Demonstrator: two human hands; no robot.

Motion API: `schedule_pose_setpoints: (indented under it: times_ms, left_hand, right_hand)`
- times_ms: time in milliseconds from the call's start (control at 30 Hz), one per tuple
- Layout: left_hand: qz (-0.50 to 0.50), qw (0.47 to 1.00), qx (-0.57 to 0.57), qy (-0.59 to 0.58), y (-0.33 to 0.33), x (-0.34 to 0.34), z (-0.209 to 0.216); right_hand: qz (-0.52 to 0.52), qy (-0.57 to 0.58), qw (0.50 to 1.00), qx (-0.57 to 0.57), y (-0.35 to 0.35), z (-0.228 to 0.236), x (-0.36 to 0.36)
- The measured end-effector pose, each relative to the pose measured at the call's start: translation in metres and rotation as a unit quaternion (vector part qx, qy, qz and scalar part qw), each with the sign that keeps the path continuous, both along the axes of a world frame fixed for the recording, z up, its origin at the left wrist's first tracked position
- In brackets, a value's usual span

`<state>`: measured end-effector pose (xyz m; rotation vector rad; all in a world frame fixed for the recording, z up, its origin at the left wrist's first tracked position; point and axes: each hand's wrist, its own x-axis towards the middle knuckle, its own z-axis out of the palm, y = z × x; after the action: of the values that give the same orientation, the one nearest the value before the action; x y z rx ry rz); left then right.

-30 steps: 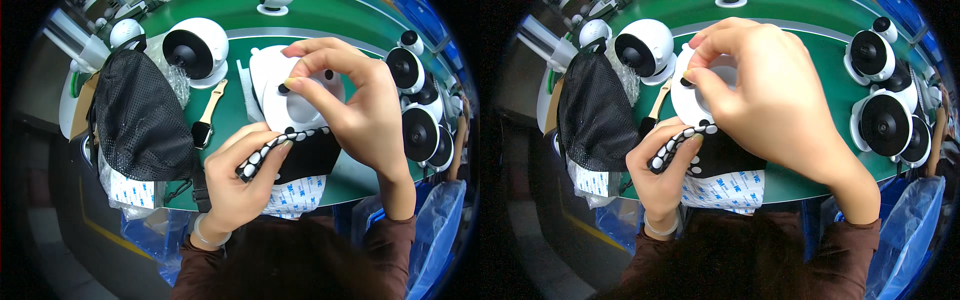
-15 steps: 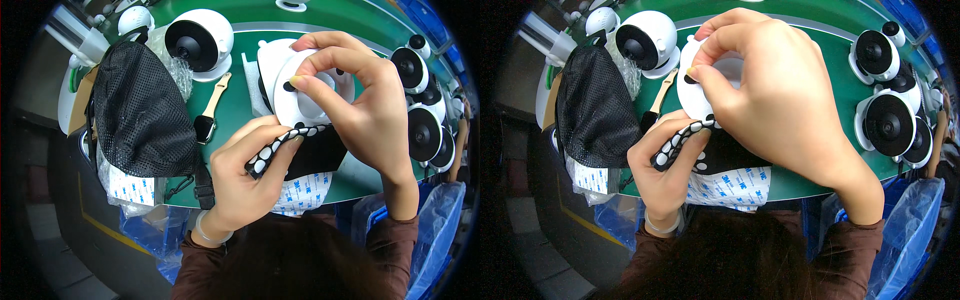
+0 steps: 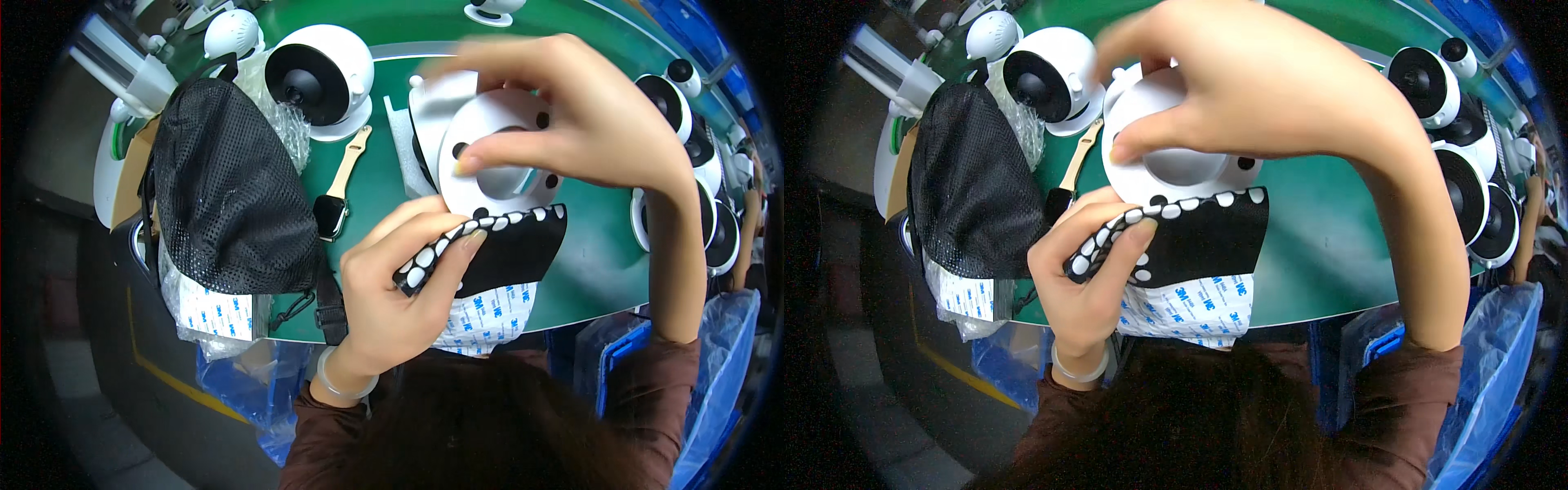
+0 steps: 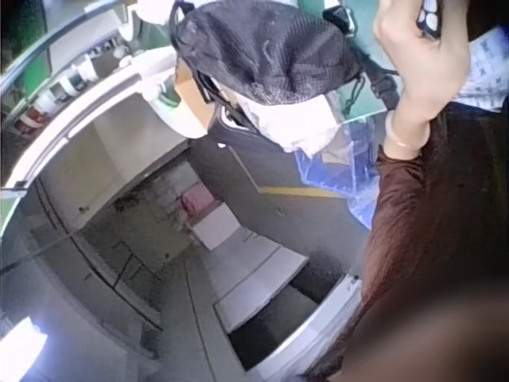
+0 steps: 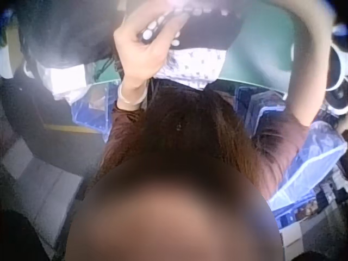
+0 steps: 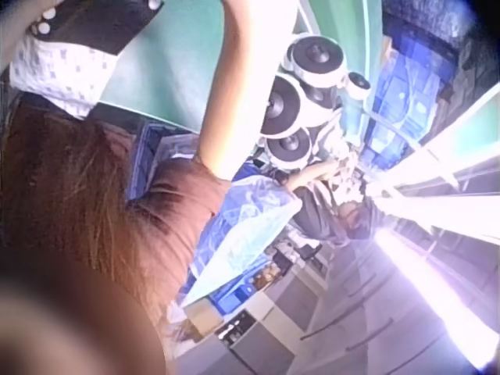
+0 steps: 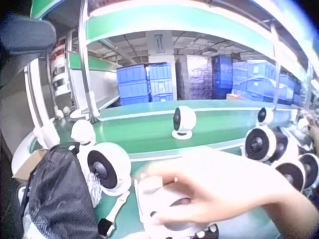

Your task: Apply small black adhesive pads to the bottom of white security cameras on an assembly line.

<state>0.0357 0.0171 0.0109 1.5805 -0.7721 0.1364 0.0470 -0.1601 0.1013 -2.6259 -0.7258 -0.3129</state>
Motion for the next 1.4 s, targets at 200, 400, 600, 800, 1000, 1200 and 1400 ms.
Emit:
schedule_pose_setpoints:
  times_ms: [200, 400, 600, 800, 1000, 1200, 1400]
  left_hand:
    - [0.027, 0.999, -0.008, 0.04, 0.019, 0.004, -0.014]
    - [-0.016, 0.992, 0.048, 0.116, 0.036, -0.006, -0.018]
    - [0.015, 0.988, 0.074, 0.137, 0.036, -0.011, -0.01]
    - [-0.015, 0.98, 0.038, 0.195, 0.034, -0.009, -0.006]
    - [-0.055, 0.985, 0.031, 0.16, 0.033, -0.008, -0.011]
    - [-0.071, 0.979, 0.113, 0.156, 0.039, -0.009, -0.012]
    - [-0.051, 0.984, 0.101, 0.14, 0.037, -0.007, -0.015]
  right_hand:
    - [-0.364, 0.05, 0.924, 0.101, -0.038, 0.038, 0.032]
    - [-0.268, 0.116, 0.954, 0.064, -0.062, 0.05, 0.117]
    - [-0.267, -0.28, 0.917, -0.099, -0.069, -0.046, 0.219]
    - [-0.174, -0.325, 0.926, -0.08, -0.118, -0.111, 0.241]
    - [-0.261, -0.034, 0.964, -0.024, -0.176, -0.111, 0.216]
    - [-0.267, 0.038, 0.963, -0.023, -0.198, -0.133, 0.207]
    - [-0.302, 0.059, 0.885, -0.349, -0.106, -0.064, 0.21]
